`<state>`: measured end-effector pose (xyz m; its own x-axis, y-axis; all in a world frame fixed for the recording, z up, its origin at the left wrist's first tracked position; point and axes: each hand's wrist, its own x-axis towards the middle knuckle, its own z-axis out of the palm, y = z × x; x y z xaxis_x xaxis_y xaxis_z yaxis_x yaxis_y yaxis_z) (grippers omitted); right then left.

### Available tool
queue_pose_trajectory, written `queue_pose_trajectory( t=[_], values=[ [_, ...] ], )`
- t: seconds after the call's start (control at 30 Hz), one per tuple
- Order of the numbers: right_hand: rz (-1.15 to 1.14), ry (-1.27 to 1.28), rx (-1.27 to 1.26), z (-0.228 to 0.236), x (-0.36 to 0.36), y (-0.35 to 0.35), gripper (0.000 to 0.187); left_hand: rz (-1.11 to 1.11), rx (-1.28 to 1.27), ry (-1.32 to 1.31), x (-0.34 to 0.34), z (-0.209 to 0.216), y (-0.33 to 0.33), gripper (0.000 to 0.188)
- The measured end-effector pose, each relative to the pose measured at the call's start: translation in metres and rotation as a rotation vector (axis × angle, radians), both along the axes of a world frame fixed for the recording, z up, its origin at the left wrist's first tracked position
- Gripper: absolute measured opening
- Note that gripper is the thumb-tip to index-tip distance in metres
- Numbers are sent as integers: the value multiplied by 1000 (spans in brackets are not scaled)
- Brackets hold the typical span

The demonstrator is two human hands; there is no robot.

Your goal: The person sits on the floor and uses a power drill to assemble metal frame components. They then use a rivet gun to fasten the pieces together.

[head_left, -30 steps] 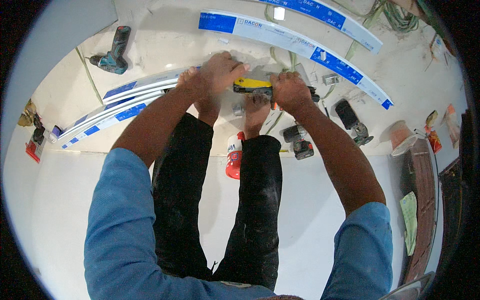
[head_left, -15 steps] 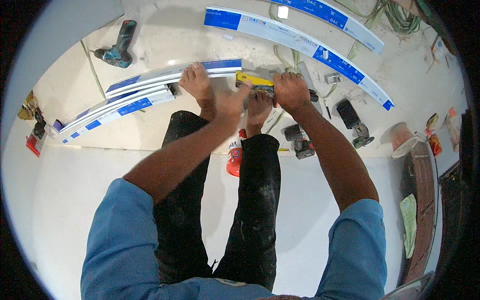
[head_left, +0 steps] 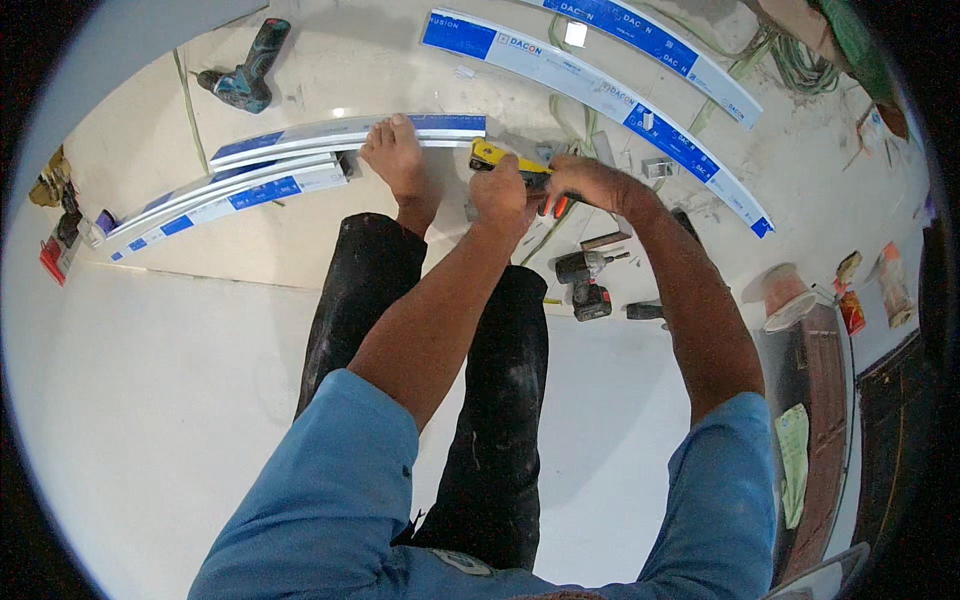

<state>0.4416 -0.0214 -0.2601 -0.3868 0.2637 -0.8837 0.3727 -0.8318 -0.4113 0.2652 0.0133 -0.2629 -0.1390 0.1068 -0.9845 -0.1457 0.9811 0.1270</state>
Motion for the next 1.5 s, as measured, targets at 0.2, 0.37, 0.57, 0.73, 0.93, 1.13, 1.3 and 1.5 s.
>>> queue_pose_trajectory(
  t=[0.2, 0.37, 0.57, 0.73, 0.93, 1.13, 1.3, 1.5],
  values=[
    [-13, -24, 61, -39, 4, -2, 82, -97, -80, 72, 17, 22, 25, 34],
    [13, -94, 16, -43, 3, 8, 70, 67, 38, -76, 19, 17, -8, 39],
    [-82, -34, 23, -58, 3, -4, 72, 40, 97, -256, 10, 29, -12, 52],
    [34, -98, 109, -58, 9, 5, 74, 35, 7, -262, -3, 31, -8, 41],
    [46, -187, 307, -48, 6, -2, 76, 26, -72, -340, -44, -3, -14, 34],
    [-13, -233, 286, -30, -7, -4, 63, 172, -232, -31, -11, 16, 41, 43],
    [107, -259, 316, -14, -1, 9, 62, -33, -204, 23, -1, 27, 58, 49],
    [139, -228, 251, -15, 3, 13, 64, 250, -246, 11, 10, 19, 44, 60]
  ],
)
